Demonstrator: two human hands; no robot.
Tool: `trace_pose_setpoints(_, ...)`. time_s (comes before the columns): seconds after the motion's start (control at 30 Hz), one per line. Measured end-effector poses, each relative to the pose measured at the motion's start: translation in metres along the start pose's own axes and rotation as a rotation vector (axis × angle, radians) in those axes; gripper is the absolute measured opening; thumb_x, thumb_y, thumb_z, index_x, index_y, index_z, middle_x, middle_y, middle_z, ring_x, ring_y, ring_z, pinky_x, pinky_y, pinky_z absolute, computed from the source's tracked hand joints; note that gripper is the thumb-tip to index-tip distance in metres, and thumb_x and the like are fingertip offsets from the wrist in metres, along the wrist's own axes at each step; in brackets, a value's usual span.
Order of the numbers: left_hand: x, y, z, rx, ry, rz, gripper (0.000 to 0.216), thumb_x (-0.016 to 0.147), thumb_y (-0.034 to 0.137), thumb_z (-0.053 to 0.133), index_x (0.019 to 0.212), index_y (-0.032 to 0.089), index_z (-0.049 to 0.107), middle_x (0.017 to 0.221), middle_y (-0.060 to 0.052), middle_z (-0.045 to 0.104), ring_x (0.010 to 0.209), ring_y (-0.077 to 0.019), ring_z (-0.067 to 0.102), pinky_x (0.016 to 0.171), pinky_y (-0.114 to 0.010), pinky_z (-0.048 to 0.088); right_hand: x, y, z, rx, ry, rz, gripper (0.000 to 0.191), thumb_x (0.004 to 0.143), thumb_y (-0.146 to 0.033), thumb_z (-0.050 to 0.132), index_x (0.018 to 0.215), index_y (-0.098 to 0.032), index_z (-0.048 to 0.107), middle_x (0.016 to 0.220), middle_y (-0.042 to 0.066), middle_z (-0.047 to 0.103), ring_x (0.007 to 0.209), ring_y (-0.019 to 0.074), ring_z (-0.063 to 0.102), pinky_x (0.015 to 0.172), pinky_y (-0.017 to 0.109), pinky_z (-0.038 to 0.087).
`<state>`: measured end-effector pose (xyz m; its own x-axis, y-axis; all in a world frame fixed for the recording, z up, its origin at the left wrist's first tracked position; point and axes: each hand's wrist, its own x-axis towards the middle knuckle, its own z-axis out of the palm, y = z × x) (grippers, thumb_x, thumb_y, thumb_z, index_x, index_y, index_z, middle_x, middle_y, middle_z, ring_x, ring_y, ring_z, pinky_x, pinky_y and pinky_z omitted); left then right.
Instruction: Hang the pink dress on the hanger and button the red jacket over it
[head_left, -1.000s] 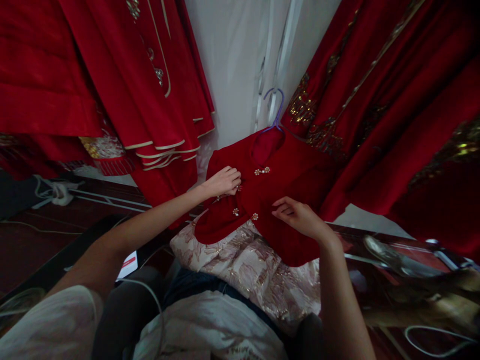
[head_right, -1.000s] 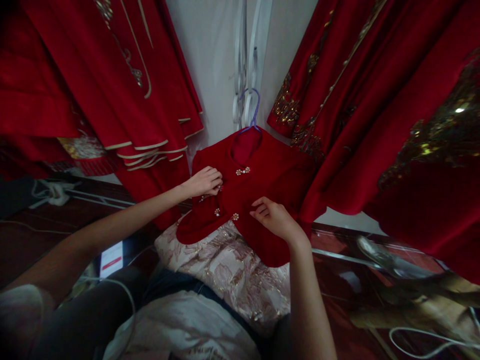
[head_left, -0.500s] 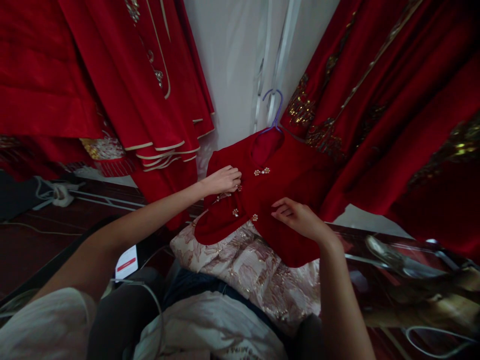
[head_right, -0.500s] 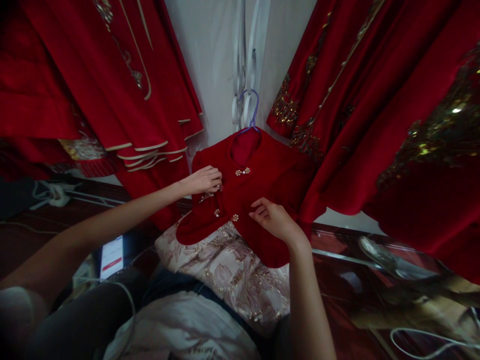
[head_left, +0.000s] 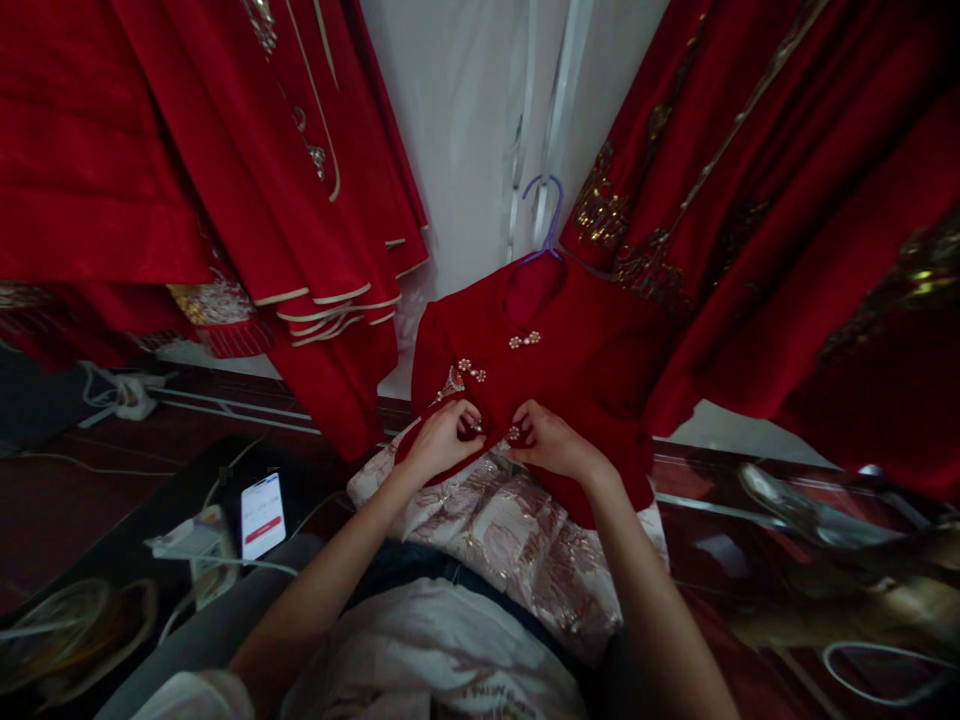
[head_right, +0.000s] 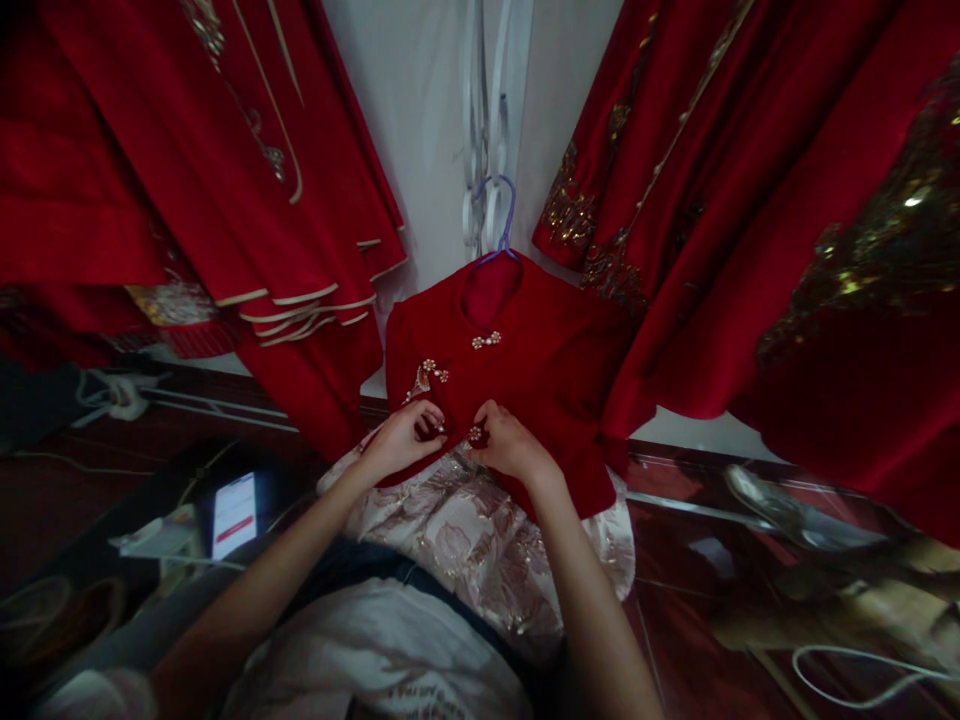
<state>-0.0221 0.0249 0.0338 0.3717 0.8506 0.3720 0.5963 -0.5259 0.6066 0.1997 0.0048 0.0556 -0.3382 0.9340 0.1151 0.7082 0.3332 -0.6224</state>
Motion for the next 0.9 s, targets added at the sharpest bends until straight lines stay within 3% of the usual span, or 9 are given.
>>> trace_pose_setpoints(0.1,-0.009,0.004,0.018,0.067,0.031,-0.073,0.016,0.075,0.018,0.065,0.090,0.019,0.060,0.090,-0.001,0.059,0.067,-0.0104,0.057,0.063,-0.023,0.046,0.009,0.000,0.021,-0.146,0.065,0.047,0.037,0.066,-0.012,0.066,0.096,-0.018,0.046,0.099,0.007,0.055,0.081,0.0160,0.057,0.071,0.026,0.044)
trace_pose_setpoints(0.2,-0.009,0.003,0.022,0.114,0.052,-0.056,0.013,0.077,0.014,0.060,0.089,0.019,0.061,0.089,-0.001,0.058,0.068,-0.0108,0.058,0.065,-0.024,0.047,0.015,0.004,0.028,-0.196,0.129,0.065,0.028,0.069,-0.008,0.055,0.093,-0.019,0.045,0.095,0.006,0.056,0.079,0.0157,0.056,0.070,0.026,0.041)
trace_pose_setpoints(0.37,-0.016,-0.006,0.023,-0.062,0.109,-0.026,0.008,0.081,0.018,0.059,0.088,0.019,0.063,0.081,-0.001,0.063,0.070,-0.0126,0.060,0.069,-0.025,0.049,0.011,0.004,0.006,-0.090,0.114,0.019,0.019,0.073,-0.016,0.055,0.088,-0.021,0.047,0.076,0.000,0.057,0.067,0.0145,0.054,0.065,0.025,0.038)
trace_pose_setpoints(0.53,-0.019,-0.014,0.025,-0.394,0.214,-0.192,0.009,0.077,0.024,0.065,0.084,0.018,0.065,0.079,-0.003,0.070,0.071,-0.0132,0.066,0.067,-0.024,0.052,-0.005,-0.029,-0.015,0.173,0.075,-0.063,0.021,0.074,-0.023,0.058,0.093,-0.022,0.049,0.076,-0.002,0.059,0.059,0.0110,0.054,0.057,0.022,0.039)
trace_pose_setpoints(0.7,-0.018,-0.014,0.026,-0.905,0.260,-0.417,0.023,0.068,0.031,0.074,0.082,0.014,0.068,0.083,-0.006,0.072,0.071,-0.0139,0.067,0.072,-0.029,0.056,0.008,-0.046,0.023,0.178,0.288,-0.016,0.024,0.074,-0.022,0.061,0.094,-0.022,0.048,0.075,-0.001,0.058,0.060,0.0125,0.056,0.058,0.023,0.045)
trace_pose_setpoints(0.8,-0.017,-0.010,0.028,-1.068,0.305,-0.541,0.029,0.066,0.034,0.077,0.084,0.013,0.069,0.084,-0.006,0.073,0.072,-0.0133,0.068,0.074,-0.029,0.058,0.021,-0.035,0.053,0.126,0.297,0.007,0.026,0.072,-0.012,0.059,0.095,-0.022,0.049,0.087,0.003,0.059,0.066,0.0132,0.059,0.064,0.026,0.049)
trace_pose_setpoints(0.9,-0.017,-0.009,0.032,-1.082,0.316,-0.545,0.028,0.063,0.032,0.079,0.082,0.012,0.070,0.082,-0.005,0.072,0.069,-0.0121,0.068,0.072,-0.028,0.059,0.029,-0.020,0.066,0.164,0.265,0.011,0.029,0.072,-0.008,0.057,0.098,-0.020,0.051,0.093,0.005,0.059,0.068,0.0118,0.060,0.067,0.026,0.051)
